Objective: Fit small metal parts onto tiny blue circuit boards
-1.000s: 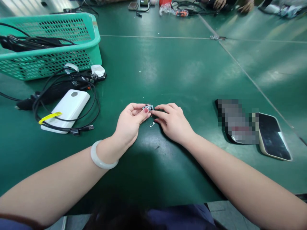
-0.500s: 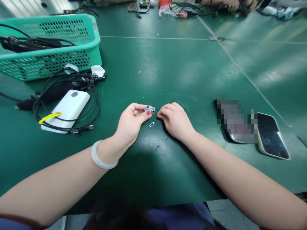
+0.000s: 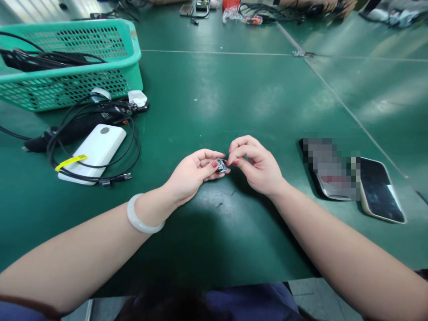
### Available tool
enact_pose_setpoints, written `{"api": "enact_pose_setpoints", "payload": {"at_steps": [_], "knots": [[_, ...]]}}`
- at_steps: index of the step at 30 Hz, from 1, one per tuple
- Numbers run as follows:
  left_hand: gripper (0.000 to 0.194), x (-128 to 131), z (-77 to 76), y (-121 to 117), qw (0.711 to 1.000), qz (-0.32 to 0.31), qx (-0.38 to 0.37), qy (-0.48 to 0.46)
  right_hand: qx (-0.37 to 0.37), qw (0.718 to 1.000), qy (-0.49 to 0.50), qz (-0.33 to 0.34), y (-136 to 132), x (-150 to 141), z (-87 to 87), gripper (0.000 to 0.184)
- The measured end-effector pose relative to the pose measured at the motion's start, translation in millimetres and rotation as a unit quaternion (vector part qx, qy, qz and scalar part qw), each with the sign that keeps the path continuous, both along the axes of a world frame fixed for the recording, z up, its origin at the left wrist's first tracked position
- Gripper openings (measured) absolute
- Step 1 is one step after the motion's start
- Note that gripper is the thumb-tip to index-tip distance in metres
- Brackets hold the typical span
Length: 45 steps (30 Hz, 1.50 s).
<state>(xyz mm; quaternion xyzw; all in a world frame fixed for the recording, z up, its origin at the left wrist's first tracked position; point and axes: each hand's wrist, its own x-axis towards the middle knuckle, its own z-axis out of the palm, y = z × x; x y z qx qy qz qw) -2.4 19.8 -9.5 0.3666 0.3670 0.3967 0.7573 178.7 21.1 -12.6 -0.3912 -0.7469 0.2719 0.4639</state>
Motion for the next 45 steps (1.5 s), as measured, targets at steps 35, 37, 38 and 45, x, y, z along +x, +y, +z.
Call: {"api": "enact_pose_setpoints", "payload": {"at_steps": [35,37,38,45], "knots": [[0.014,-3,-3.6,8,0.985,0.17,0.014,-0.011,-0.008,0.953,-0.303,-0.01,-9,-20,-8.4,0.011],[0.016,-3,-4.1,8,0.986,0.166,0.016,-0.006,-0.002,0.949,-0.315,-0.002,-7,-18,-8.8,0.017],[0.016,-3,-4.4,9,0.986,0.163,0.016,-0.005,0.004,0.947,-0.321,0.001,-6,-16,-8.7,0.02],[0.014,-3,-6.5,8,0.988,0.154,0.027,-0.014,-0.014,0.946,-0.321,-0.047,-7,-8,-2.7,0.016]]}}
